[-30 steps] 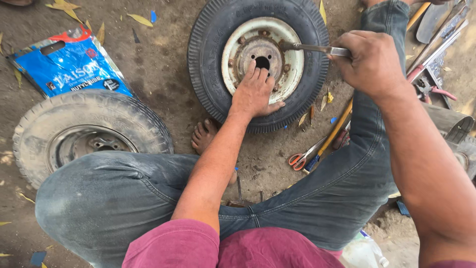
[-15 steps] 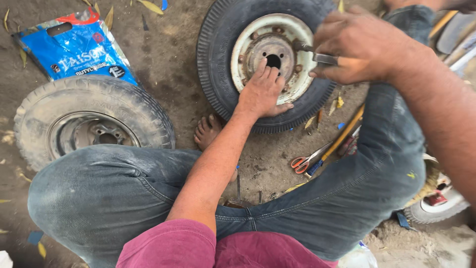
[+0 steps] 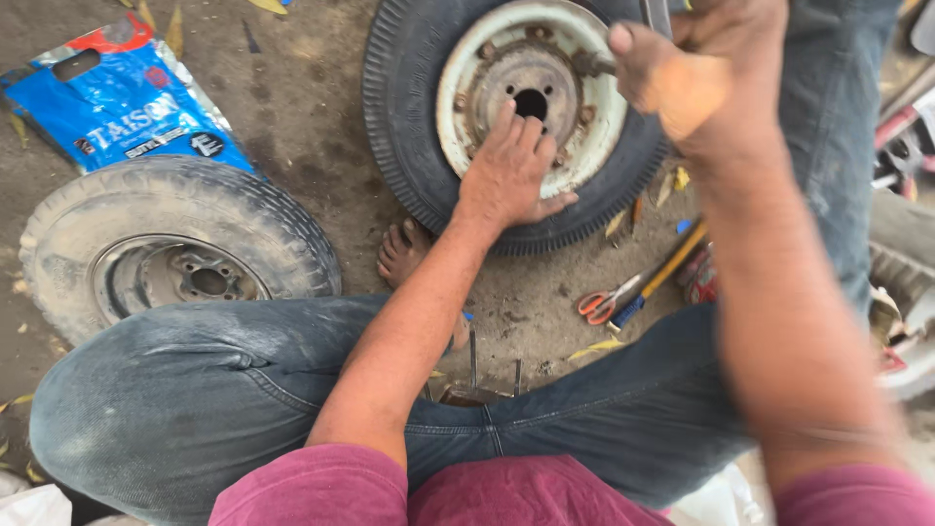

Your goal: The person sits on the ground working a small rubber tire on a metal wheel rim. They press and rock the tire, work around the rim edge by hand, and use a metal pry tool and a hammer-like tool to work the tire bead loose from the rim.

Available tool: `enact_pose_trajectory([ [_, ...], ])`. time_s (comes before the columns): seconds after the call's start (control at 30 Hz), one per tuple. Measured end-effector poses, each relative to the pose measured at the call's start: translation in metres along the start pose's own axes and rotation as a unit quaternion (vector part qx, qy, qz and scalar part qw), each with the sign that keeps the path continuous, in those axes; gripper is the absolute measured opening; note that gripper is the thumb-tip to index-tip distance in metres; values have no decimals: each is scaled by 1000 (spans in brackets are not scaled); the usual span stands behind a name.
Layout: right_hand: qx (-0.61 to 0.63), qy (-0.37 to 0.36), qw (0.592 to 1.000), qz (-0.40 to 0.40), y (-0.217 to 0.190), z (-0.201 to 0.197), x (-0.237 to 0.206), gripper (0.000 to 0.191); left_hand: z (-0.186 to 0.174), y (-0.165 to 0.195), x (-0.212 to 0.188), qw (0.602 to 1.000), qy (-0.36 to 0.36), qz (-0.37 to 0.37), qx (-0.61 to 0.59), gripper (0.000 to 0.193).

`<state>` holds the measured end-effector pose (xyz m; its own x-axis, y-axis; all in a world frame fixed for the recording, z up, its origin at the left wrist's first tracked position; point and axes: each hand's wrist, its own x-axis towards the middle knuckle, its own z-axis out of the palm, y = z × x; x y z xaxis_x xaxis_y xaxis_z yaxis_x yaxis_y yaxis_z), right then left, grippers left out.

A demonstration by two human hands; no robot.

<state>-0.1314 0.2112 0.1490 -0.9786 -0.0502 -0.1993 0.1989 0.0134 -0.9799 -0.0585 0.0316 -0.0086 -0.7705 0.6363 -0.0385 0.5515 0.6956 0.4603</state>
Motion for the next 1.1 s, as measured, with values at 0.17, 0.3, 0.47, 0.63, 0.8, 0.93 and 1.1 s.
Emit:
enact_pose_trajectory([
  [0.17,-36,17,996,-80,24,5,4,22,0,0,1,1000,27,12,1,83],
  [0.3,-77,-19,996,-50,-1,6,-4,14,5,-1,-2,999,27,20,-11,84],
  [0.47,-254,-88,963,-15,-36,-3,-70,27,10,-6,-5,995,92,28,-6,81],
  [0.63,-136,-54,988,44,-13,12,-101,30,8,-3,-1,999,-44,5,19,83],
  [0.8,-78,-24,996,23,0,-6,-101,23,9,-3,0,999,7,15,29,84],
  [0.93,-38,-17,998,42,13,-16,-104,18,10,-3,-1,999,22,20,28,82],
  [1.1,-59,-100,991,60,11,-18,-95,18,6,-3,-2,1000,20,17,11,81],
])
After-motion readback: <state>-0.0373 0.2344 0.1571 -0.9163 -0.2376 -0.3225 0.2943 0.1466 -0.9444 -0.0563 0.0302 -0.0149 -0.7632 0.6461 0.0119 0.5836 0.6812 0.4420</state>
